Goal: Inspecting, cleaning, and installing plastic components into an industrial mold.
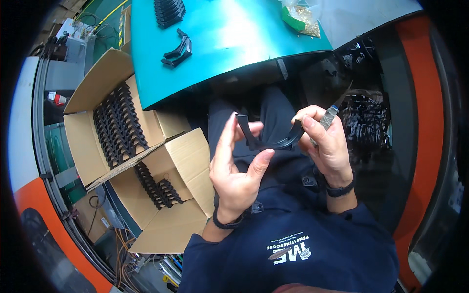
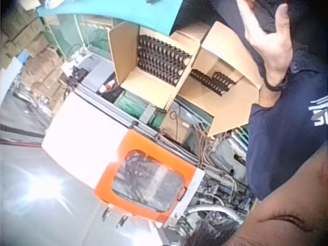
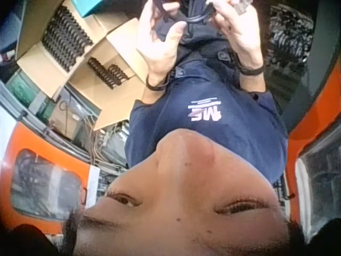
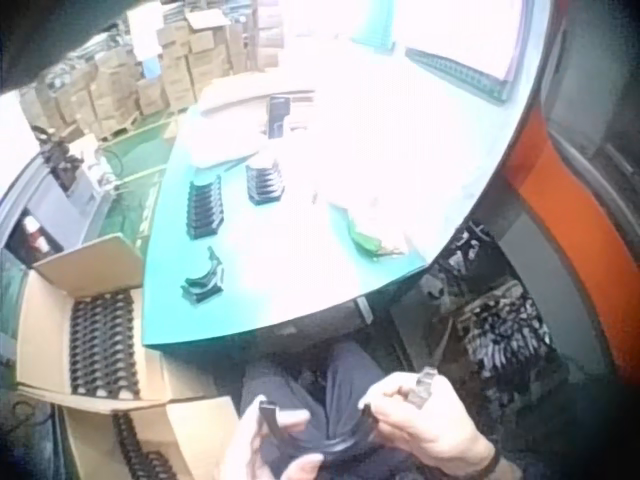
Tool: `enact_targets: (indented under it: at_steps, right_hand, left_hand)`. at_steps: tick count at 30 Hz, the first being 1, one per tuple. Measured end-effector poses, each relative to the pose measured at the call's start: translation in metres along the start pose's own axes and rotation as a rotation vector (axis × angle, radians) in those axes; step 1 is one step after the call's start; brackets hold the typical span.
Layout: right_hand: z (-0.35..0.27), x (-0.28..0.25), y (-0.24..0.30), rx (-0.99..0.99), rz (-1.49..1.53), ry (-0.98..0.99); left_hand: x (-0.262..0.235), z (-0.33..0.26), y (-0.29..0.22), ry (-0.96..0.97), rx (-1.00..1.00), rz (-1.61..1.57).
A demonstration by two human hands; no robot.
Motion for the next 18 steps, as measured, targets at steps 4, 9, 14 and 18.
enact_targets:
  at_steps: [4, 9, 14, 18]
  right_hand:
    - [0.0, 0.004, -0.001, -0.002, -0.048, -0.025]
    - [0.005, -0.002, -0.004, 0.009, -0.05, -0.024]
    - [0.031, -0.022, 0.001, -0.04, -0.128, -0.059]
    - [0.053, -0.037, 0.015, -0.055, -0.18, -0.17]
  left_hand:
    - [0.003, -0.003, -0.003, -0.043, 0.034, -0.076]
    - [0.008, 0.009, -0.022, -0.023, 0.293, 0.281]
    - [0.026, 0.052, -0.014, 0.407, 0.57, 0.771]
    - [0.03, 0.161, 0.026, 0.369, 0.652, 0.738]
Point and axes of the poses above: each hand's wrist, its own z-axis towards the middle knuckle, its own x-axis out of the palm, y = z × x, the point moved 5 cm from there along z, towards the middle knuckle, and after that the axes turned 6 degrees about -z, right-handed, at the moved point
